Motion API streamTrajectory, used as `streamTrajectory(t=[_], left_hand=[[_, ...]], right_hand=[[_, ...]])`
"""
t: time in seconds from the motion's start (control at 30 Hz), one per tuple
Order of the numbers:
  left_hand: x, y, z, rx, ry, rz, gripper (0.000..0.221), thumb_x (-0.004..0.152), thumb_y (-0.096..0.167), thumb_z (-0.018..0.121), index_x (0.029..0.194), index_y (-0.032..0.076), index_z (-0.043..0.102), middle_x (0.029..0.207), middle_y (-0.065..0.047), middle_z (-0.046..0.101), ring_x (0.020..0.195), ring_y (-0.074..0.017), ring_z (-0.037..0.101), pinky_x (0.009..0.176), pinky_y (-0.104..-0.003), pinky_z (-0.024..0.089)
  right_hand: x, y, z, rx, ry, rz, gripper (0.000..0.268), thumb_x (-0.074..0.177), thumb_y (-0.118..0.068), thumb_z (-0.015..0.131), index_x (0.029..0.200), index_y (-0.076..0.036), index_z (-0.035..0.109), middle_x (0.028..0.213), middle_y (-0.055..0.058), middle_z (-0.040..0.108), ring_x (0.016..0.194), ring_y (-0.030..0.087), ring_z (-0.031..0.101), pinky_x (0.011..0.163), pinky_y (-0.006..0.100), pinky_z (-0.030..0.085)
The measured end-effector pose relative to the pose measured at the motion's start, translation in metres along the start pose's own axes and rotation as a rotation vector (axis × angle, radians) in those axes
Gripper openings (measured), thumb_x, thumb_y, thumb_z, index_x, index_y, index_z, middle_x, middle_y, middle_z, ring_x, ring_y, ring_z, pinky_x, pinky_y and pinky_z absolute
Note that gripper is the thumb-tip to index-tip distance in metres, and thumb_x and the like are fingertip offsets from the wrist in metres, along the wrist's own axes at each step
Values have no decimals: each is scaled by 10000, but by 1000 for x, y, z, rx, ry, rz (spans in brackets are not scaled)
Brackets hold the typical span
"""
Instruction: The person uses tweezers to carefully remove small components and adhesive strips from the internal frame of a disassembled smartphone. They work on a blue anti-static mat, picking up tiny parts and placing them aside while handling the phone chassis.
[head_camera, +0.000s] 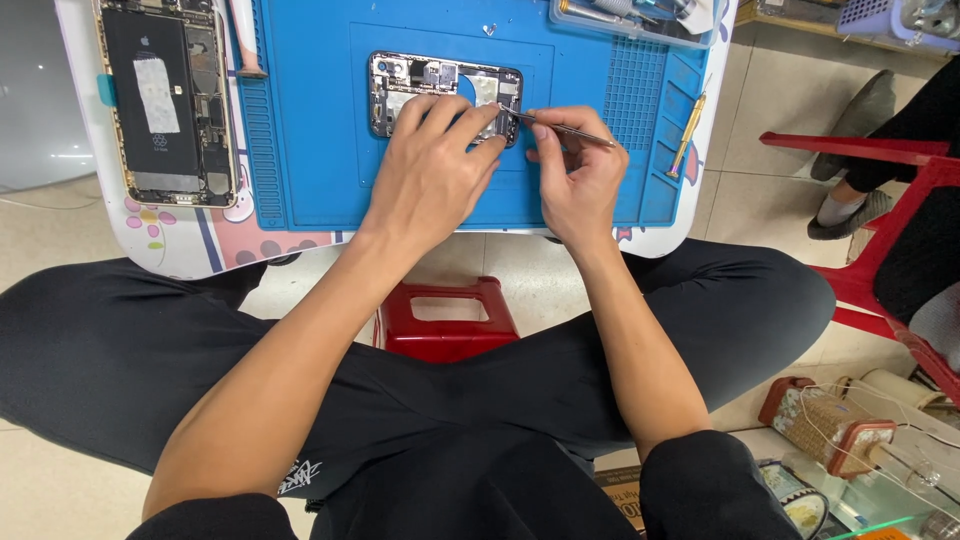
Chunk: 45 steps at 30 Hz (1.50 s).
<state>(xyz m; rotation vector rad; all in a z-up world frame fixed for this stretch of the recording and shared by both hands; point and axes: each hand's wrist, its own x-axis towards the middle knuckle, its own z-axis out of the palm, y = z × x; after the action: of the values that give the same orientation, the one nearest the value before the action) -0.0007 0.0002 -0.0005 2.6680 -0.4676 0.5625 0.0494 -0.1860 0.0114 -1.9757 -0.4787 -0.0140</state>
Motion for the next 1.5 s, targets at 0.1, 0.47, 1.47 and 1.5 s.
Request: streamTrajectory(t=[0.1,0.47,1.47,1.5], left_hand=[[0,1,0,9,-14,-5,104,996,166,798,1080,117,836,1243,-85,755,1107,-284,624,979,-434,492],[-1,0,0,-17,-45,-23,123,1001,184,782,1106,122,798,1312,-61,708,1167,-288,589,972,-429,479],[0,2,0,-46,-47,-46,134,991,185,791,1100,108,798,1304,-101,703,1213,-298,578,969,-436,487],[0,2,0,-46,-47,-46,134,991,185,791,1100,108,798,1304,-101,703,1213,-298,578,969,-436,487]], right_hand=[[-1,-1,0,-11,6,-5,108,1086,-73,611,1110,0,687,1042,119,729,870,202,756,693,276,674],[0,-2,0,16,4,-4,112,1090,-71,609,1121,8,681,1056,128,710,924,215,755,687,276,679],[0,0,3,42,25,33,118,1090,-58,604,1140,8,689,1084,120,714,1018,238,786,715,279,689],[-1,0,3,42,25,33,118,1090,-58,604,1140,8,689,1084,120,714,1018,238,786,715,279,689]])
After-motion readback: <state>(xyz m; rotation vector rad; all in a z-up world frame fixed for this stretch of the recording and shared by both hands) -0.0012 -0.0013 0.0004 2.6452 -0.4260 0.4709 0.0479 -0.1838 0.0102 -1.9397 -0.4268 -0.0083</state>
